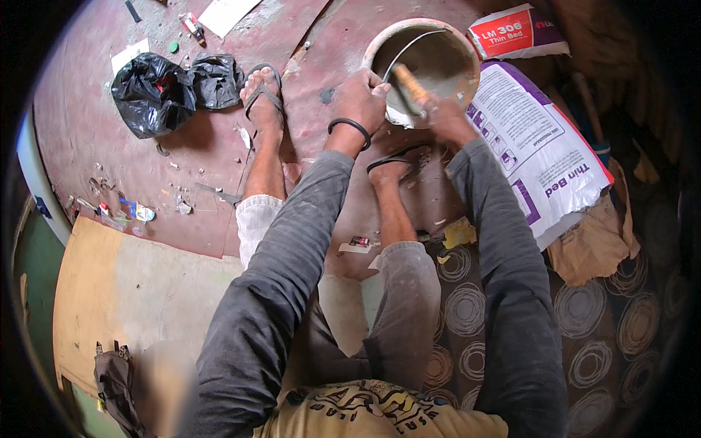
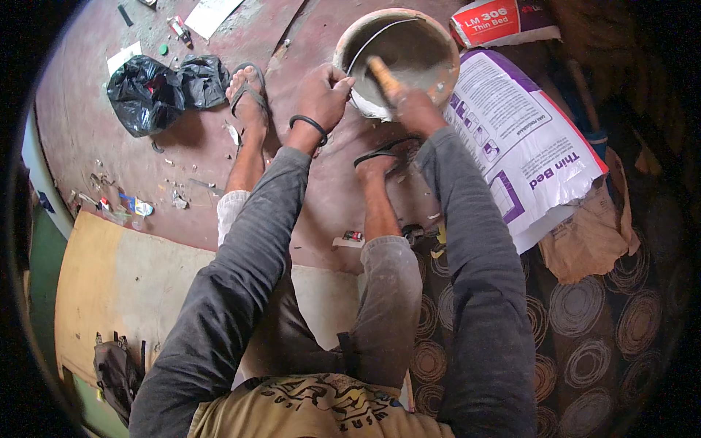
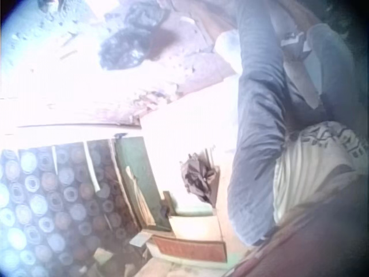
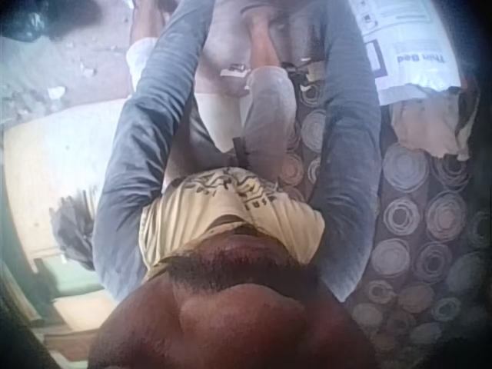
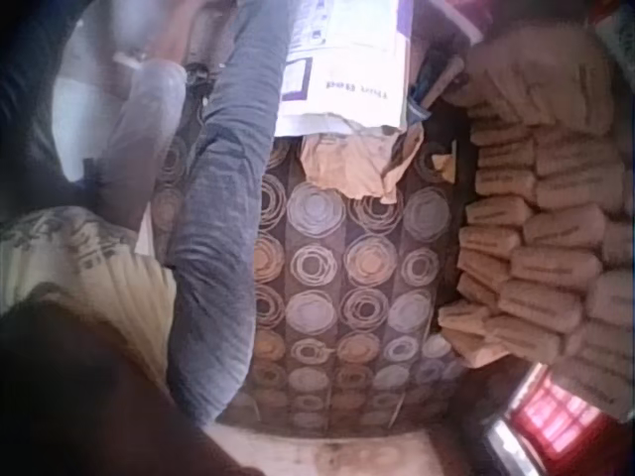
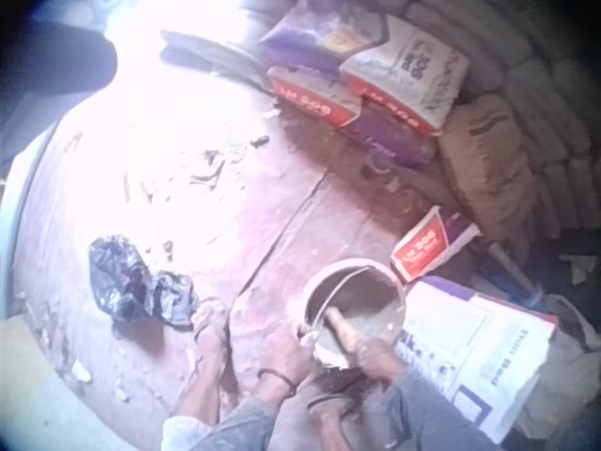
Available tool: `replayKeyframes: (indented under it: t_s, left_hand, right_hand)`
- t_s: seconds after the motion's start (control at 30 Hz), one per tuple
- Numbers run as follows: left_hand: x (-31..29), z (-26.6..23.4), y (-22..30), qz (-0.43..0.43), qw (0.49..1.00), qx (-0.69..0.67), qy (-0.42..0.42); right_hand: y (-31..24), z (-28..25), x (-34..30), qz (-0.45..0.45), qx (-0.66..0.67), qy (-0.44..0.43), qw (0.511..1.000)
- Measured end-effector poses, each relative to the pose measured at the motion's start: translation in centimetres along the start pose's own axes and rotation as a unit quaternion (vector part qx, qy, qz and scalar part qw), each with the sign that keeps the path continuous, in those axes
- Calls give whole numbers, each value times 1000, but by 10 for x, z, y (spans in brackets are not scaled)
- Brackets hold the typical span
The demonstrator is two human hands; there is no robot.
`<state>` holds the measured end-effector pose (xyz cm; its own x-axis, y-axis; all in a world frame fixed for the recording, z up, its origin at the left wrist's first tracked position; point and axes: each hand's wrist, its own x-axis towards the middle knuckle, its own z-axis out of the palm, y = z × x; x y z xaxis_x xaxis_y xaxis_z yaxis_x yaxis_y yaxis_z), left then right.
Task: The person mixes mortar in a bucket using a trowel, then scoops a small amount onto the trowel and carries it through a doorway.
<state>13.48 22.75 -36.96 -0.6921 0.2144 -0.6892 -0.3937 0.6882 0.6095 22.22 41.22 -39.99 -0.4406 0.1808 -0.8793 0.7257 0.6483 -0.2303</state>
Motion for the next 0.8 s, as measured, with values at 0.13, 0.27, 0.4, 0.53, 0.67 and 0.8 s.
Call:
replayKeyframes:
  t_s: [0.13,0.27,0.4,0.53,0.67,0.8]
  left_hand:
    - [4,11,11,-5,1000,-19,-17]
    - [1,3,-6,25,999,-16,20]
    - [5,16,5,50,998,-19,25]
    - [3,7,-5,14,1000,-15,17]
    - [5,13,4,28,998,-50,10]
    - [3,2,-13,31,999,-9,30]
  right_hand:
    - [24,19,4,23,-95,45,994]
    - [0,1,2,-5,7,-14,1000]
    - [28,16,8,49,-121,33,991]
    - [3,-3,6,17,2,-44,999]
    - [16,2,5,72,-94,8,993]
    - [-27,-11,-4,4,-46,-52,998]
